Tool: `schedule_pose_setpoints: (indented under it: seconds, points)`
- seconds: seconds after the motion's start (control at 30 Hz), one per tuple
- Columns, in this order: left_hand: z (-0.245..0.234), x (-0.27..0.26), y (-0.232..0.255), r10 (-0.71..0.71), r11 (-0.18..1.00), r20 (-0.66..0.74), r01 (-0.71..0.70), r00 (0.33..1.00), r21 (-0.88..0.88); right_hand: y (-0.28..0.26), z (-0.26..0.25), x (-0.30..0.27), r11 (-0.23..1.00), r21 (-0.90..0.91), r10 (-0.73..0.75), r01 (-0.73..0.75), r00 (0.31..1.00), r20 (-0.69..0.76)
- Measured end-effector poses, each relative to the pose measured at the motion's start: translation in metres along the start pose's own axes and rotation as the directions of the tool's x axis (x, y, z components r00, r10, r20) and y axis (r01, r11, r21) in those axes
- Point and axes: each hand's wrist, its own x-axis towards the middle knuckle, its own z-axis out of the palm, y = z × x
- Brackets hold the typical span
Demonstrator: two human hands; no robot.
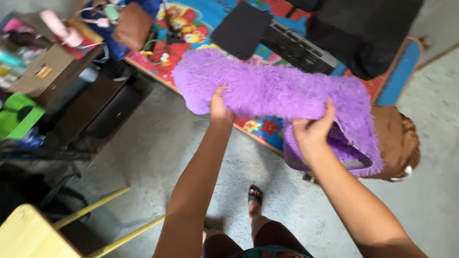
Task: The person places a wooden board on the floor, then lays a purple shaggy mat on top of it. They then place a black stand with a phone and other items on the mat, followed by a green basket containing a hairbrush.
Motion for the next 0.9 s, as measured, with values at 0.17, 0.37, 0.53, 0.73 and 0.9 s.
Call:
schedule_pose_setpoints:
  seconds: [0.17, 0.37, 0.53, 0.73, 0.9]
  points:
    - [-0.042, -0.057, 0.087, 0.207, 0.978, 0.009, -0.207, 0.978, 0.008, -0.007, -0.077, 0.027, 1.0, -0.007, 0.007, -0.008, 0.994, -0.113]
    - [-0.097, -0.159, 0.195, 0.296, 0.955, -0.074, -0.295, 0.952, 0.022, 0.036, -0.123, 0.041, 0.941, -0.272, 0.178, -0.202, 0.978, -0.111]
    - [-0.165, -0.27, 0.299, 0.44, 0.897, -0.13, -0.442, 0.889, 0.015, 0.146, -0.062, 0.001, 0.947, -0.244, 0.229, -0.208, 0.971, 0.06]
    - [-0.245, -0.422, 0.419, 0.611, 0.785, -0.094, -0.617, 0.786, -0.062, 0.296, 0.034, -0.089, 0.917, -0.205, 0.387, -0.342, 0.887, 0.252]
    - [-0.288, -0.549, 0.494, 0.725, 0.686, 0.058, -0.714, 0.686, -0.14, 0.406, 0.086, -0.173, 0.865, -0.259, 0.498, -0.43, 0.803, 0.328]
